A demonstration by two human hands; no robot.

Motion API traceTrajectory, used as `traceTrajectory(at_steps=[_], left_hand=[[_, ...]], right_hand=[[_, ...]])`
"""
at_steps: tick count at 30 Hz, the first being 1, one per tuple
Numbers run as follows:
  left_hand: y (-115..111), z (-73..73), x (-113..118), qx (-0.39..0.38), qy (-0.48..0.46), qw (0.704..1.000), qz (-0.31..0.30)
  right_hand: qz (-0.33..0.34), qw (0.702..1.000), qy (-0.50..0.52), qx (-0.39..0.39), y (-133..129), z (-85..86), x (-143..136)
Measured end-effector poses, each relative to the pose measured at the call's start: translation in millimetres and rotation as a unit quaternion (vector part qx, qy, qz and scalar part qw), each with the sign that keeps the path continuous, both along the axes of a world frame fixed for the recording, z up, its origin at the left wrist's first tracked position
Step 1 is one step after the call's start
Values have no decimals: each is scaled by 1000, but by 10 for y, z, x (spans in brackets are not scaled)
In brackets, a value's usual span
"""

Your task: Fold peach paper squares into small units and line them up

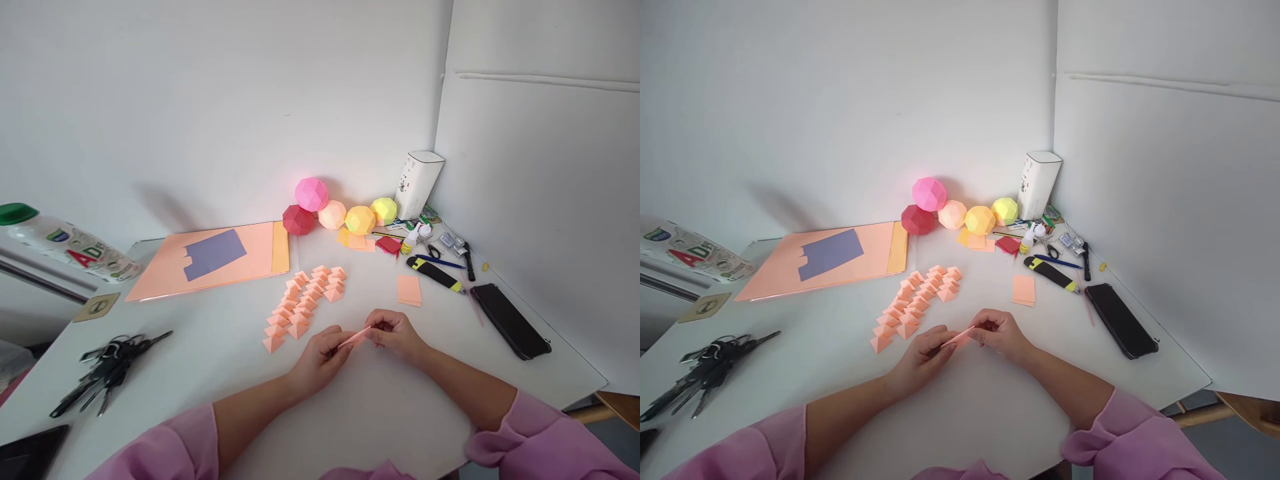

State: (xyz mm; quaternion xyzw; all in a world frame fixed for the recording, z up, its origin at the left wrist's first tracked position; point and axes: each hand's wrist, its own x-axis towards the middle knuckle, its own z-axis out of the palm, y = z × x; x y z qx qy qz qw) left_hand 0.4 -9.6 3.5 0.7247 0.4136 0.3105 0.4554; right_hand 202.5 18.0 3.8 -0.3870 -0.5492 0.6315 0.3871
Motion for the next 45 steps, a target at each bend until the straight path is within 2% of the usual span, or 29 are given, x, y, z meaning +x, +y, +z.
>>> traceTrajectory(at_steps=[10,17,29,31,36,45], left_hand=[[-1,-1,-3,5,-7,1000,-1],[0,16,-4,12,-7,1000,-1],[14,33,-21,-10,-15,1000,9],[13,35,-17,-17,-16,1000,13],[11,25,4,-22,-16,1000,13],[26,-20,-9,-44,-62,996,43]], right_hand=[[-2,1000,3,-22,17,-16,19],[1,1000,2,-8,18,-33,24],[16,1000,18,0,-9,63,20],[15,1000,5,10,-25,59,10],[34,991,-83,104,-89,41,-44],[7,994,-86,71,-106,54,-29]])
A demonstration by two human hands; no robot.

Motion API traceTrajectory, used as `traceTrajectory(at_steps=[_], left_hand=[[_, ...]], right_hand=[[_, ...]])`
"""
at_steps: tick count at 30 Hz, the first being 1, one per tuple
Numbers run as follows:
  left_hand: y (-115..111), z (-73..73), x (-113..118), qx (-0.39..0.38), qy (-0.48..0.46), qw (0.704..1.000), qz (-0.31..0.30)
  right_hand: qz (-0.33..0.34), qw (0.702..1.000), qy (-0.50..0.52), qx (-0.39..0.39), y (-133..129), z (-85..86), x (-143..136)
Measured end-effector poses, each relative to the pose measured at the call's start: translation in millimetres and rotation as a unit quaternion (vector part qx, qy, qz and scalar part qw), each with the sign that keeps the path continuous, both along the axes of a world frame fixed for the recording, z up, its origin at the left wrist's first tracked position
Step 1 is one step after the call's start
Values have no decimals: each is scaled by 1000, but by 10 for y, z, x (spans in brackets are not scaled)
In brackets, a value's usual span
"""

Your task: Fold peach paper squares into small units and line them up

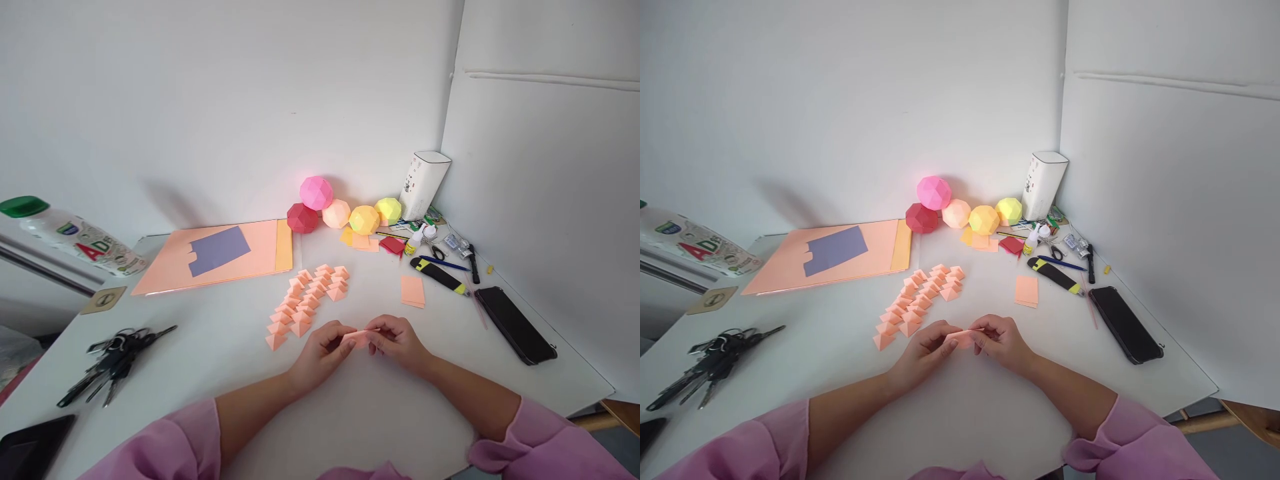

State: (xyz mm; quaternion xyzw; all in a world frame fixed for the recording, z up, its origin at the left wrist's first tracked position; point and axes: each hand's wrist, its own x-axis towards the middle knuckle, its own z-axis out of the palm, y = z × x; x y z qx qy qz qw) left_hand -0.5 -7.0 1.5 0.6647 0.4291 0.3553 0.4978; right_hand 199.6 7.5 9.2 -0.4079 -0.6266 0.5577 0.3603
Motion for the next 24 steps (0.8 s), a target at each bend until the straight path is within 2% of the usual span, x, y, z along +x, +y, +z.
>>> traceTrajectory(at_steps=[8,16,21,24], left_hand=[[-1,-24,7,-86,-80,993,11],[-5,21,28,-77,-66,995,15],[-13,9,29,-110,-96,989,15],[-7,-19,23,-101,-96,990,10]], right_hand=[[2,1000,2,14,-12,-25,4],[42,998,-40,10,8,-39,2],[22,999,-20,39,-1,-42,-8],[14,998,-18,62,-13,-35,-16]])
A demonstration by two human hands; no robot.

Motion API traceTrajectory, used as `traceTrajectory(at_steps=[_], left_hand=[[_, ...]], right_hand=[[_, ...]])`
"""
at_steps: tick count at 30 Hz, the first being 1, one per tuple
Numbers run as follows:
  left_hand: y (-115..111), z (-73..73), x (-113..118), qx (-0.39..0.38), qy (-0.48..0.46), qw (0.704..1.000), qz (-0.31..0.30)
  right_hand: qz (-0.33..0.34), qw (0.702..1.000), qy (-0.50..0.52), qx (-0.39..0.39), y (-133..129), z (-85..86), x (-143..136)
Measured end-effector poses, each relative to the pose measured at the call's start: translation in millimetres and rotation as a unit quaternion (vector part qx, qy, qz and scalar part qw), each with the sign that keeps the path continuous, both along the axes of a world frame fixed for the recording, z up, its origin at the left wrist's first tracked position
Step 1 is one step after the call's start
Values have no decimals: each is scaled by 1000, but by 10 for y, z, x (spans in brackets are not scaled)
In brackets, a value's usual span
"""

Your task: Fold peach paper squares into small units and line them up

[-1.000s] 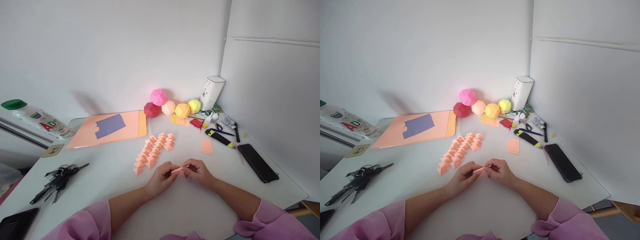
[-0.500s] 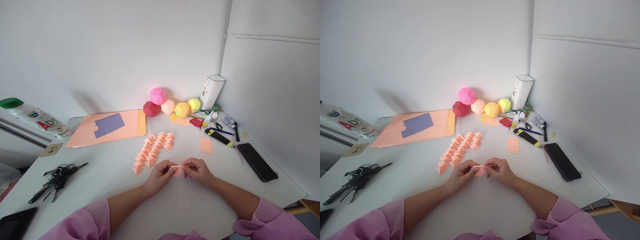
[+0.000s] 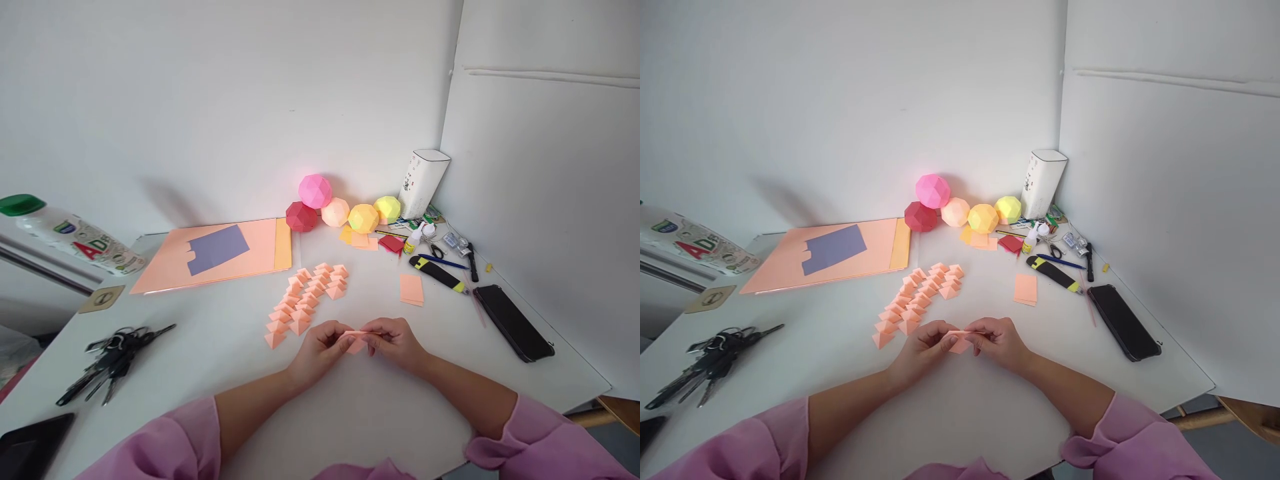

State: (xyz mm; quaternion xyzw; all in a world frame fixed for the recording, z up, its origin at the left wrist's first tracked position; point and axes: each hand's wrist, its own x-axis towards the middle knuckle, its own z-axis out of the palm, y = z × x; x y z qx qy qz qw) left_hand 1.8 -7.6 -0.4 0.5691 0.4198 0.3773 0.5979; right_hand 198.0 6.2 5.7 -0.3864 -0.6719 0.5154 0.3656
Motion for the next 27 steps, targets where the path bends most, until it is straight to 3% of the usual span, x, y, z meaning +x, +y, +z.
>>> traceTrajectory(at_steps=[20,27], left_hand=[[20,-76,-23,10,-20,1000,-2],[39,-39,-22,23,9,1000,6]], right_hand=[[37,998,-4,-56,24,10,5],[40,996,3,-75,29,19,-1]])
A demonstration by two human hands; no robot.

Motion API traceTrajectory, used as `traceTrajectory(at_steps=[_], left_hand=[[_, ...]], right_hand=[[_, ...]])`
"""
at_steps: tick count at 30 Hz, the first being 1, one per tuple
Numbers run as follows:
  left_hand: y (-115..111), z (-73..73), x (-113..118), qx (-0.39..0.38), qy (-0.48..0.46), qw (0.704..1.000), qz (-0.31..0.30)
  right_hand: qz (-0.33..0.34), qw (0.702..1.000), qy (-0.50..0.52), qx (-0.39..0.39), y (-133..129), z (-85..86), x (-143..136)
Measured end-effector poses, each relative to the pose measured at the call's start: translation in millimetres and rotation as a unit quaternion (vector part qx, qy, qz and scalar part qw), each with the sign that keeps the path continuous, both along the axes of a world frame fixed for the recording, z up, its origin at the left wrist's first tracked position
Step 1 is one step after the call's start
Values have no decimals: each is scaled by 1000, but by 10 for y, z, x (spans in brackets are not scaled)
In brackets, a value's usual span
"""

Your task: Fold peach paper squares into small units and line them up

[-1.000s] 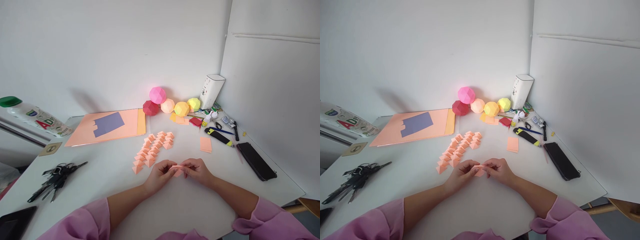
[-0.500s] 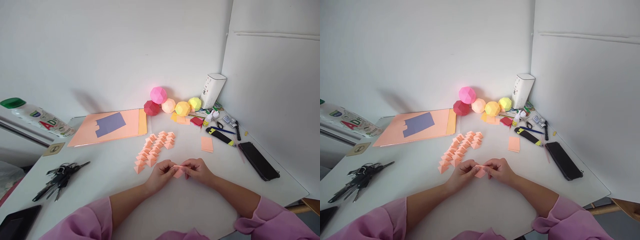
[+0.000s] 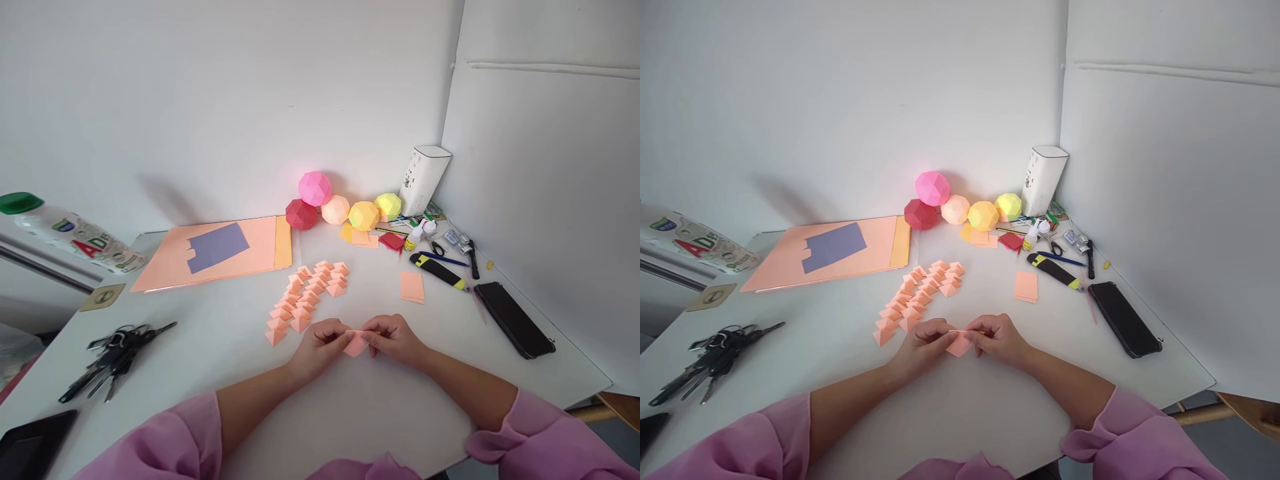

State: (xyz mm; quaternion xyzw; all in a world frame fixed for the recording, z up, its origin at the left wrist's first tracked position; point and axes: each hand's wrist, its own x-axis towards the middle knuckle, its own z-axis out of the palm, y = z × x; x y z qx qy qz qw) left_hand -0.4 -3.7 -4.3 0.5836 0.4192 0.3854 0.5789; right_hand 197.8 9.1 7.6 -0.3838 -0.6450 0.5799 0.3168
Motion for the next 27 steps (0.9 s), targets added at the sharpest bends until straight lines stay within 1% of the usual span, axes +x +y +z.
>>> traceTrajectory(at_steps=[5,8,11,15,17,23,25,27], left_hand=[[-18,74,4,6,3,1000,6],[-30,100,25,-13,-17,1000,-11],[-40,99,48,-22,-1,999,-23],[-52,94,60,-4,40,999,-2],[-54,97,56,-1,46,999,13],[-65,121,27,0,20,999,41],[-70,132,28,-4,8,999,36],[-73,135,41,-12,0,1000,17]], right_hand=[[2,1000,-13,-10,1,-14,10],[9,1000,-23,-12,1,-42,15],[18,999,-33,-6,-2,-62,12],[21,999,-41,-8,-2,-67,11],[18,999,-42,-14,4,-62,15],[1,999,-27,-41,14,-44,27],[2,999,-23,-43,14,-47,27],[5,999,-24,-41,13,-52,23]])
